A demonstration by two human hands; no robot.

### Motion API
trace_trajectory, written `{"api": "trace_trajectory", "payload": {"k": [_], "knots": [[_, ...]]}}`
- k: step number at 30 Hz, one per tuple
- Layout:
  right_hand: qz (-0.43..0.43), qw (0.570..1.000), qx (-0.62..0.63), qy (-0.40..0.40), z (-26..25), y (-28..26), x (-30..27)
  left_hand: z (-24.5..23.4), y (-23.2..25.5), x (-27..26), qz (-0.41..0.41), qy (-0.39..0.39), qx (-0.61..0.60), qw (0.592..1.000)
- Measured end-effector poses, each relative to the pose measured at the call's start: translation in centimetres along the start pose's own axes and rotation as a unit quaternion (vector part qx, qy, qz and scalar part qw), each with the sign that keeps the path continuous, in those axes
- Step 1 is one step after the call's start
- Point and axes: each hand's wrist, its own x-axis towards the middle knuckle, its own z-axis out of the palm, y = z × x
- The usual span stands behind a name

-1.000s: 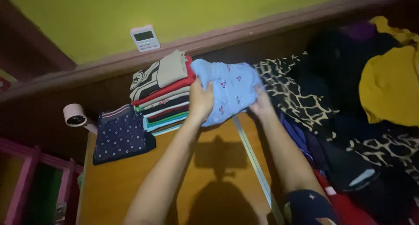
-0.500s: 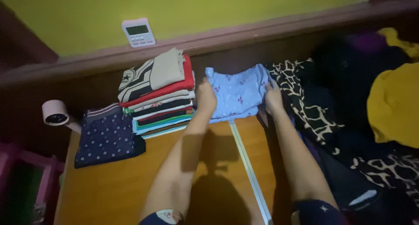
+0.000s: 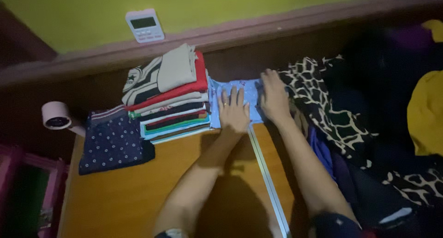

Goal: The person folds several pieces of clothing on a wooden table, including a light blue patterned shirt, a black and beige patterned top, and two dark-colored shirts. Each item is smoothed, folded in half or quarters, and placed into a growing stack on the table.

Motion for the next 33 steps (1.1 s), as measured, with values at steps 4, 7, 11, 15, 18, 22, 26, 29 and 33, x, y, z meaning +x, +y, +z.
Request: {"api": "trace_trajectory", "payload": {"k": [4,7,11,15,18,22,26,29,33], "knots": [[0.017,0.982,-0.056,-0.178,3.3,2.4,0.2,3.0,-1.1,1.0,0.001,-0.016,-0.102,0.995],[-0.026,0.989,-0.071,-0.128,6.1,3.8,-1.8,4.3,-2.8,1.2,0.007,-0.023,-0.125,0.992],[0.043,0.989,-0.013,-0.138,7.9,4.4,-3.4,5.1,-3.4,1.8,0.013,-0.02,-0.129,0.991],[0.05,0.991,0.005,-0.123,9.5,5.2,-3.2,7.2,-3.8,2.0,0.016,-0.011,-0.154,0.988],[0.059,0.995,-0.005,-0.075,9.5,3.7,-3.8,7.8,-4.0,1.8,0.048,0.01,-0.157,0.986],[0.008,0.999,0.039,0.023,0.9,-0.7,-7.6,4.9,-2.7,-4.0,0.098,0.035,-0.302,0.948],[0.099,0.971,-0.14,0.165,-8.7,0.9,-9.6,2.5,-2.5,-9.4,0.062,0.028,-0.469,0.881],[0.115,0.957,-0.223,0.144,-9.9,5.8,-11.2,3.9,-3.4,-11.5,0.076,0.044,-0.508,0.857],[0.252,0.938,0.086,0.224,-11.1,11.8,-11.1,8.1,-4.3,-12.9,0.03,-0.063,-0.639,0.766]]}}
